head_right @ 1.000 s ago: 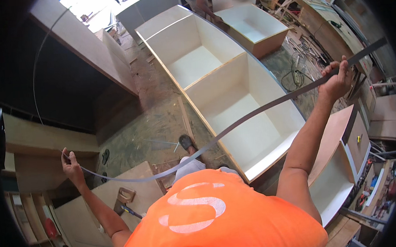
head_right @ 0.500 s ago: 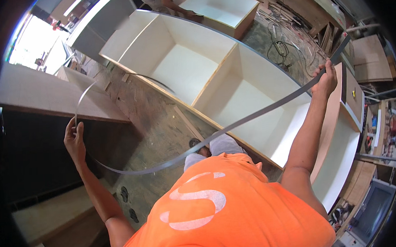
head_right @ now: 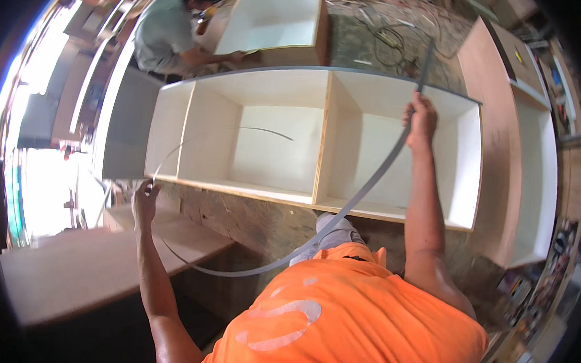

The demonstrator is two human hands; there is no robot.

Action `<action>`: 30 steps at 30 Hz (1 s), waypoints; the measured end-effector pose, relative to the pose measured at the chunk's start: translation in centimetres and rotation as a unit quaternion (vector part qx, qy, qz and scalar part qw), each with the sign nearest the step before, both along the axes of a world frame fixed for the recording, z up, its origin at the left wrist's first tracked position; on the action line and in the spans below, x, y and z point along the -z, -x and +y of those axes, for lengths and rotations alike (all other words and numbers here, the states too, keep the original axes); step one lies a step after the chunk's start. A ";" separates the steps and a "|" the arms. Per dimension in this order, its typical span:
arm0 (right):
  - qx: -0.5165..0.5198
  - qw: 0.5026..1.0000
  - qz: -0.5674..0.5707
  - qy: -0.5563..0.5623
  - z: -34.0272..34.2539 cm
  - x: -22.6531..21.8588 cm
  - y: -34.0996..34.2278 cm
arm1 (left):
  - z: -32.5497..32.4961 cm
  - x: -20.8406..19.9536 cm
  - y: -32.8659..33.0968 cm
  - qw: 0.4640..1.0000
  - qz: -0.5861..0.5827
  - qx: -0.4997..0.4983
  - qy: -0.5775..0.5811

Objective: The person applies a flexible strip to the edges of a white wooden cabinet. He measures and marks the strip with a ruler and marker, then presses it onto the cabinet edges. Another person is visible in the background working on a similar cabinet.

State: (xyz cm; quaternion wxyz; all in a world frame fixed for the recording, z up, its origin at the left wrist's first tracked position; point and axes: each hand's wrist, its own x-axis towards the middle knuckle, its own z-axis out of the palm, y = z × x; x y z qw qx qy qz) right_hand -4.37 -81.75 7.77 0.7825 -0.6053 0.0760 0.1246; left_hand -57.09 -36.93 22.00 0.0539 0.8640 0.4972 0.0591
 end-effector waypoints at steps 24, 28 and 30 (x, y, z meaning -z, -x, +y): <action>-0.090 0.976 0.116 0.159 27.3 27.6 6.2 | 1.1 47.6 -50.6 0.730 -0.335 0.137 0.579; -0.087 0.974 0.148 0.145 28.2 29.1 5.0 | -1.6 49.6 -58.8 0.787 -0.360 0.097 0.492; -0.094 0.974 0.146 0.148 28.3 29.6 4.5 | -2.0 50.7 -60.3 0.822 -0.351 0.090 0.440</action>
